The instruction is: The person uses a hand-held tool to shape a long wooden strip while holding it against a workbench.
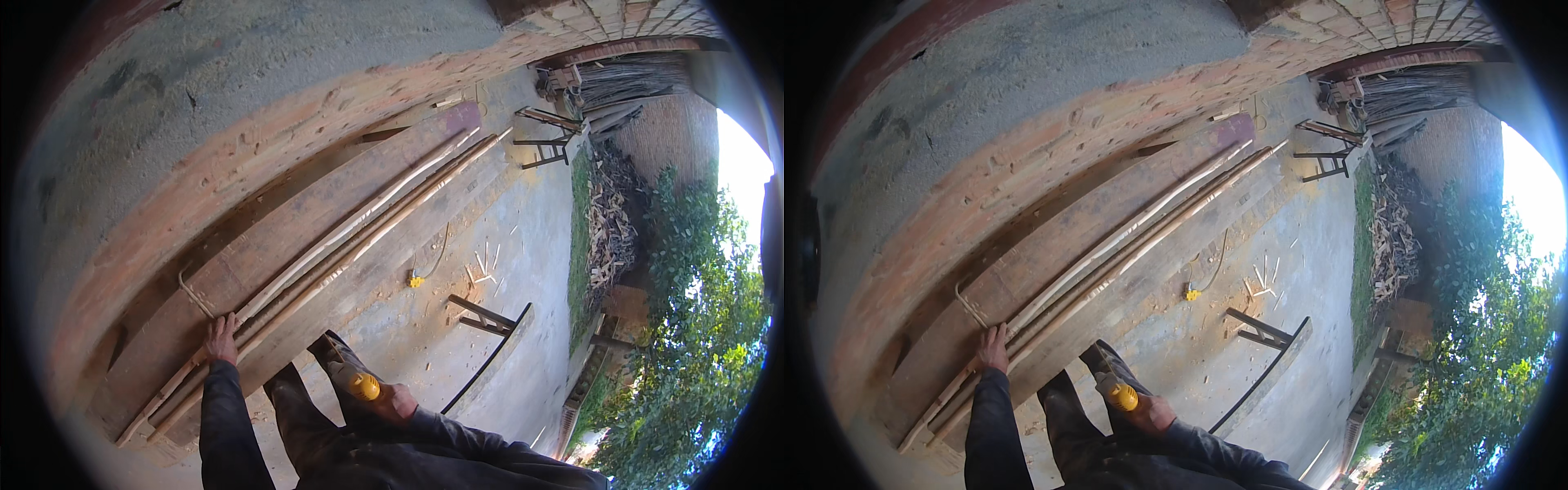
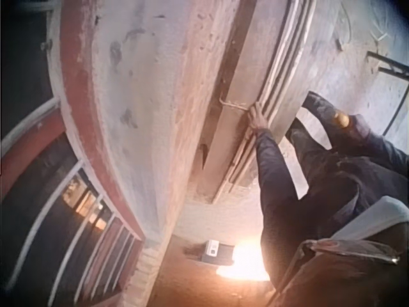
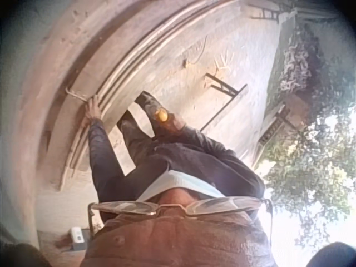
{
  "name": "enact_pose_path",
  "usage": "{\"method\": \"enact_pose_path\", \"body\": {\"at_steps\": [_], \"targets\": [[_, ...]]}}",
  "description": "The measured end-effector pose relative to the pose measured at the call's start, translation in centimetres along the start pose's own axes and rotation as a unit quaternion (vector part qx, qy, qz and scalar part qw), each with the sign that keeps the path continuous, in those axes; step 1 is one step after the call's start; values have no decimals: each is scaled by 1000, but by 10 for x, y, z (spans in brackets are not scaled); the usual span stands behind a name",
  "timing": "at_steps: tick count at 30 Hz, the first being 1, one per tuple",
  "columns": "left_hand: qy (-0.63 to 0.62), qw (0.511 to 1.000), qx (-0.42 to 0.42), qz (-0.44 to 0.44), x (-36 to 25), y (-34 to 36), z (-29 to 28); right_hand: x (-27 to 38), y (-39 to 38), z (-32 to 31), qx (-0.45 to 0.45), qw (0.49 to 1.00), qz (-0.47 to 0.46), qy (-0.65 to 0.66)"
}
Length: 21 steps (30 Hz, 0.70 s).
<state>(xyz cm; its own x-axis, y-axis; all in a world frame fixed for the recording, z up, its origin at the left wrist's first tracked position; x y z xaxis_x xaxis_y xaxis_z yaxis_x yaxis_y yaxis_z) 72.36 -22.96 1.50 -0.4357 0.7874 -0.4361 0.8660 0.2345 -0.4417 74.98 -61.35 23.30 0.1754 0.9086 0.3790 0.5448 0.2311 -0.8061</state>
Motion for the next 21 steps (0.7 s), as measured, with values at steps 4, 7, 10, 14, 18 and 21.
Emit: {"method": "enact_pose_path", "body": {"at_steps": [4, 7, 10, 14, 18, 21], "targets": [[-18, 999, -27, 23, 13, -4, 3, 22, 2, 2, 5, 999, -16, -34], [-11, 999, -30, 19, 13, -2, 6, 34, 1, -4, 30, 997, -3, -75], [2, 998, -45, 33, 1, -1, -3, 23, 3, -1, 51, 992, 32, -115], [8, 998, -53, 30, 2, -3, -4, 32, 5, -6, 8, 994, 1, -111], [0, 998, -54, 23, 8, -4, -1, 39, 7, -8, 2, 995, -25, -92], [16, 998, -49, 22, 6, -4, -2, 36, 10, -6, 8, 990, 7, -141]]}}
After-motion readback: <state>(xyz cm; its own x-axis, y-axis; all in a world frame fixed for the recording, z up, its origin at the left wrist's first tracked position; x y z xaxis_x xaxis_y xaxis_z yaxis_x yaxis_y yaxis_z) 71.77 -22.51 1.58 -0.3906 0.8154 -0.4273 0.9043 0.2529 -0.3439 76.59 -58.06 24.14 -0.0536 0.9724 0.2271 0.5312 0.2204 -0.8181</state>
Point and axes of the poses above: each hand's wrist, its own y-axis towards the middle knuckle, its own z-axis out of the palm, x = y × z, the point moved 10 cm from there along y, towards the middle knuckle, and after that the axes turned 13 degrees about -y, right-handed, at the moved point
